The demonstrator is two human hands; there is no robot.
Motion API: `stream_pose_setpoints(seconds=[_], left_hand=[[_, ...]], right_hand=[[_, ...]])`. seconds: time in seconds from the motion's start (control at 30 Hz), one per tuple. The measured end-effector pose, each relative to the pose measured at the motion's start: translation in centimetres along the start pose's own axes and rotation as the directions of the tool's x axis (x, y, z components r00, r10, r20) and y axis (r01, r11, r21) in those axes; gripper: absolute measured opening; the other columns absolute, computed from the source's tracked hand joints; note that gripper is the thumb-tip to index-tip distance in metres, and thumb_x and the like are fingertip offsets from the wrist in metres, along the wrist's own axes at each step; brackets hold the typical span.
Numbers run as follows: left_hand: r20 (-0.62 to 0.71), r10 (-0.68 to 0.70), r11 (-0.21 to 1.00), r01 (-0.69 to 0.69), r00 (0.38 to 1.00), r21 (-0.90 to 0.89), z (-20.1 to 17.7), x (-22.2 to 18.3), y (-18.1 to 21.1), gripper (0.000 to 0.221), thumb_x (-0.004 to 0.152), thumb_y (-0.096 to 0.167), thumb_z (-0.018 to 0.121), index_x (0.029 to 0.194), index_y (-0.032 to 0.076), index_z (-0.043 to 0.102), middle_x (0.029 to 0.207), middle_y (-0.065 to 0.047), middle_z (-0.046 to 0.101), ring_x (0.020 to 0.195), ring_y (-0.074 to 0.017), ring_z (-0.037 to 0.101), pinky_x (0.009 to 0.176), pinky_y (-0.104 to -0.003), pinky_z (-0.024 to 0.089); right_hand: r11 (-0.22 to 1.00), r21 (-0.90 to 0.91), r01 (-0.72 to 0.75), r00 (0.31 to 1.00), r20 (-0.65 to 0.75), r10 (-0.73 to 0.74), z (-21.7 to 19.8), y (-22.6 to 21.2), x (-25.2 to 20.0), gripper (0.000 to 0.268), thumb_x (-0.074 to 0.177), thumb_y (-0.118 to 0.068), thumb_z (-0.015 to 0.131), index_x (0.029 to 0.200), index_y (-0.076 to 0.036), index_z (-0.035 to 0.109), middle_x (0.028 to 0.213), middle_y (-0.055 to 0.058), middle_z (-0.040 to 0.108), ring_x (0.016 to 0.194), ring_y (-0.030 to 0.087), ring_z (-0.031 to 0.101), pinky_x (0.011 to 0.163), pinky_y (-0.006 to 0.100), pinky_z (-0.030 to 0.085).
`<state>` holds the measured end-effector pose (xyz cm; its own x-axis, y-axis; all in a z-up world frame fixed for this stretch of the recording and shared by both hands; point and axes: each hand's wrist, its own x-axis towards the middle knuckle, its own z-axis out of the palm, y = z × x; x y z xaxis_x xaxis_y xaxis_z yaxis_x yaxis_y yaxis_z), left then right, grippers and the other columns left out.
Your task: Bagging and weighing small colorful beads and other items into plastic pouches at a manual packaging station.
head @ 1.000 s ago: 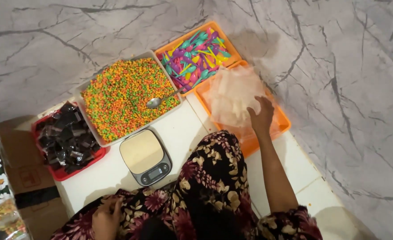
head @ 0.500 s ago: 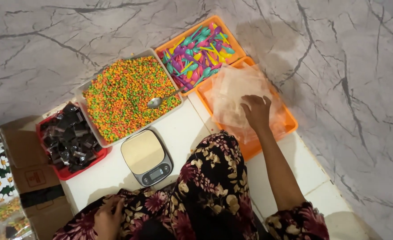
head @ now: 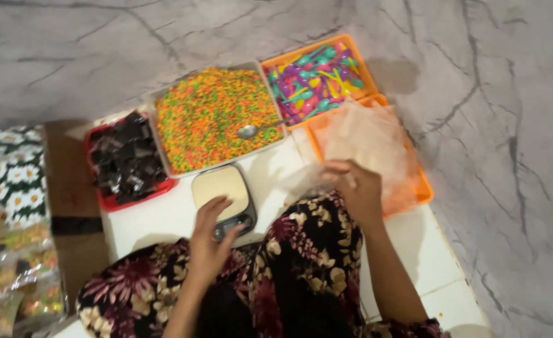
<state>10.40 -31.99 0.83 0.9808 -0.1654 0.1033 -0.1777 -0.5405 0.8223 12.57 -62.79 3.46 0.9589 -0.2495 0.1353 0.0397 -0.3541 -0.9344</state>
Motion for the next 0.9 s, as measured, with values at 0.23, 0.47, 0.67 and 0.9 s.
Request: stream_pose_setpoints(seconds=[0.23,0.47,0.67,0.9], left_hand=[[0.163,-0.089,0.946,0.135,0.983,-0.295,0.9,0.8,4.9,0.07,0.084,0.014,0.082,0.147,0.02,0.054,0.116,-0.018,0.076,0.121,-0.0397,0.066,0.102,-0.05,0.05],[0.003,-0.256,0.875,0.233,0.967,-0.424,1.4,-1.1,2.2,0.067,0.077,0.006,0.087,0.139,0.017,0.063,0.091,-0.016,0.08,0.106,-0.0314,0.073,0.107,-0.049,0.042],[-0.075,-0.169,0.937,0.136,0.983,-0.322,1.5,-1.5,0.9,0.059,0.078,0.01,0.087,0.134,0.015,0.067,0.078,-0.006,0.082,0.098,-0.0222,0.071,0.106,-0.039,0.037],[-0.024,-0.016,0.989,0.012,1.0,-0.149,0.5,-1.4,-0.7,0.045,0.078,0.005,0.084,0.121,0.015,0.075,0.084,-0.004,0.081,0.095,-0.0241,0.072,0.104,-0.045,0.044]], right_hand=[[0.994,0.091,0.062,0.964,0.254,-0.084,7.2,-0.6,-4.6,0.027,0.078,-0.012,0.088,0.104,-0.012,0.079,0.085,0.005,0.083,0.08,0.016,0.077,0.082,0.034,0.059],[0.843,-0.101,0.529,0.843,0.174,-0.509,7.9,-4.2,-5.0,0.018,0.083,-0.012,0.085,0.1,-0.014,0.08,0.107,0.002,0.075,0.09,0.024,0.069,0.081,0.034,0.058],[0.76,-0.21,0.615,0.788,0.21,-0.579,8.7,-4.8,-5.3,0.012,0.087,-0.015,0.082,0.1,-0.015,0.08,0.092,-0.004,0.067,0.076,0.016,0.053,0.071,0.027,0.052],[0.729,-0.244,0.639,0.759,0.353,-0.547,9.7,-5.1,-5.5,0.017,0.09,-0.022,0.078,0.08,-0.02,0.065,0.084,-0.006,0.07,0.102,0.022,0.063,0.109,0.045,0.031]])
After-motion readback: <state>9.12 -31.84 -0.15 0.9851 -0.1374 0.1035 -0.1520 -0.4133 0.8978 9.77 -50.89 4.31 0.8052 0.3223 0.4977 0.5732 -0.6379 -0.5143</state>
